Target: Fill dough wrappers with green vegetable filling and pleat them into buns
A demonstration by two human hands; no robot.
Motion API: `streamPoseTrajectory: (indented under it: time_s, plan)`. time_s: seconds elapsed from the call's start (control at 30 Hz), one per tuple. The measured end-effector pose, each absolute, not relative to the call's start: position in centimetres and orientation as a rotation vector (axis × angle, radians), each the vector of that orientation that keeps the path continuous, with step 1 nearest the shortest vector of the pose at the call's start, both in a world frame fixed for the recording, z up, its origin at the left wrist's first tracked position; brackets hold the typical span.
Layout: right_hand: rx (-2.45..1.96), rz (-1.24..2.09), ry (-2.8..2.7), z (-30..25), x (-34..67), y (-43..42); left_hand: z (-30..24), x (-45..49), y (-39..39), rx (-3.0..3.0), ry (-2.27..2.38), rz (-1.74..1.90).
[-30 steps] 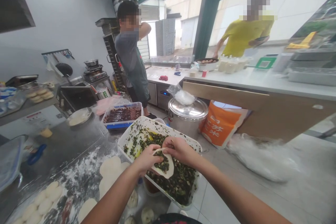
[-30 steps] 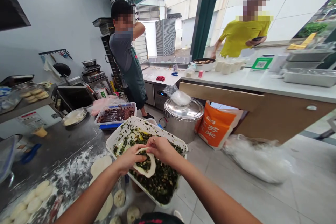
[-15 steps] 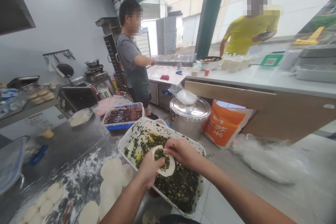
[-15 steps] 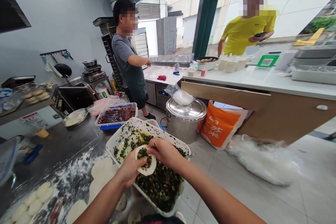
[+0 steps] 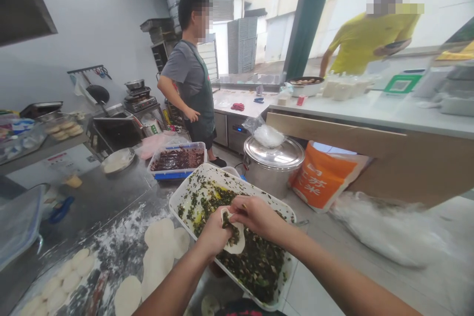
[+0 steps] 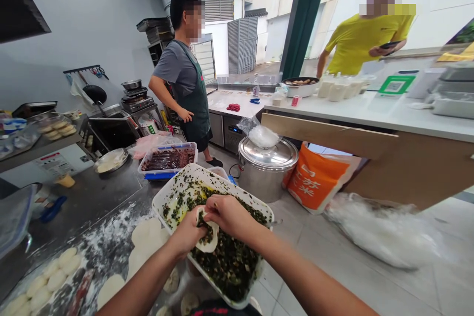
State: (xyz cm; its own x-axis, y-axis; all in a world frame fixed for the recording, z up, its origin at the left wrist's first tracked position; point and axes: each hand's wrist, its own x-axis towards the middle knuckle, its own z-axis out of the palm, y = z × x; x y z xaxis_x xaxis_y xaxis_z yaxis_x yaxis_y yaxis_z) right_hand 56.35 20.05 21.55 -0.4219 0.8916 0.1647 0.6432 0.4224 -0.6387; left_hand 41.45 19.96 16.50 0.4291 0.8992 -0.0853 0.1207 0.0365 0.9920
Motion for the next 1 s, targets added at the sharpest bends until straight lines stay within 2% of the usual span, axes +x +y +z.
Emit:
streamPoseTrajectory:
  time_s: [0.17, 0.27, 0.4, 0.53, 0.6, 0.73, 0.8, 0.9, 1.0]
  plan:
    - [-1.340, 0.851, -2.152, 21.4, 56.4, 20.7, 17.0, 41.3, 20.7, 1.414, 0.999, 0.691]
    - [-1.340, 0.908, -2.043, 20.6, 56.8, 21.0, 17.3, 41.0, 20.7, 1.075, 0.977, 0.690]
    - [-1.339, 1.008, -1.784, 19.8, 57.1, 21.0, 17.8, 41.0, 20.1, 0.630, 0.704, 0.751]
    - [-1.268, 1.122, -1.779, 19.8, 57.2, 20.8, 17.9, 41.5, 19.9, 0.534, 0.715, 0.844]
    - [-1.256, 1.049, -1.857, 20.0, 57.3, 20.7, 17.9, 41.8, 19.8, 0.591, 0.733, 0.875]
    - [-1.291, 0.646, -2.067, 20.6, 57.4, 20.2, 17.8, 42.3, 19.9, 0.699, 0.820, 0.863]
    - [-1.264, 0.551, -2.202, 21.1, 57.3, 19.8, 17.7, 42.4, 19.9, 0.749, 0.880, 0.822]
    - [-1.281, 0.542, -2.272, 21.6, 57.1, 19.6, 17.4, 42.4, 19.9, 0.860, 0.901, 0.762]
    - [-1.374, 0.671, -2.210, 21.5, 57.0, 19.8, 17.2, 42.5, 19.9, 0.956, 0.916, 0.726]
